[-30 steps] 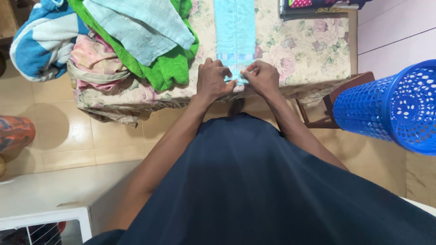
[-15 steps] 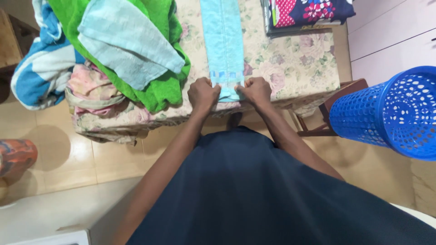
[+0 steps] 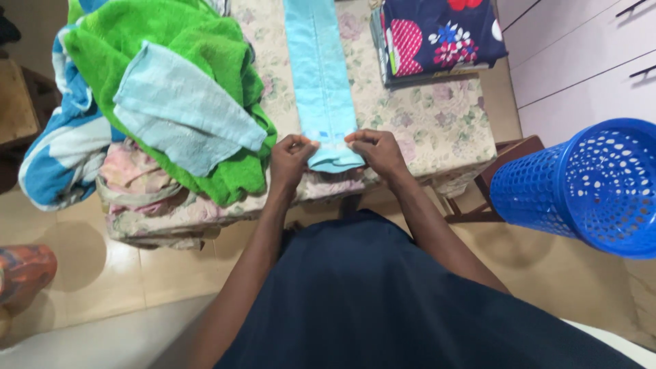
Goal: The person folds a light blue towel on a floral tablecloth, then picks up a pink floral towel and begins folding it. The person places the folded blue towel on a stack of other folded towels.
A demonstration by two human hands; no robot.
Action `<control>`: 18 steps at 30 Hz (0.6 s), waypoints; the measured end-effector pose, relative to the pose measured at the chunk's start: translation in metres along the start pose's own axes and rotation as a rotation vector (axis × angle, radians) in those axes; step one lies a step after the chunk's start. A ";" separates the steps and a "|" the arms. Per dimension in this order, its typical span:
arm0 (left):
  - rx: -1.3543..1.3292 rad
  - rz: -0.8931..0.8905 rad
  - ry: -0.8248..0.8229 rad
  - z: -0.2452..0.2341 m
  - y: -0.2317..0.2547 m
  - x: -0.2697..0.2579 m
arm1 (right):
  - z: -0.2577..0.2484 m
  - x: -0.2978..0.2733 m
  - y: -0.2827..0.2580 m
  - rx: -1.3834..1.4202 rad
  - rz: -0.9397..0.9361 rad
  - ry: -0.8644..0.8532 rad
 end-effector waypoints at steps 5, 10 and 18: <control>-0.144 -0.177 0.024 -0.007 0.012 0.021 | -0.017 0.034 -0.007 0.042 0.081 -0.060; -0.399 -0.086 -0.013 -0.011 0.049 0.065 | -0.022 0.098 -0.023 0.435 0.035 -0.010; 0.160 0.107 0.581 -0.014 0.028 0.097 | -0.041 0.137 0.016 0.203 -0.040 0.165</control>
Point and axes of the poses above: each hand's wrist, its own x-axis towards the middle knuckle, its own z-axis out of the palm, y = z × x, the point moved 5 cm from there along x, towards the middle knuckle, and after that the axes turned 12 degrees about -z, right-handed, at the moved point
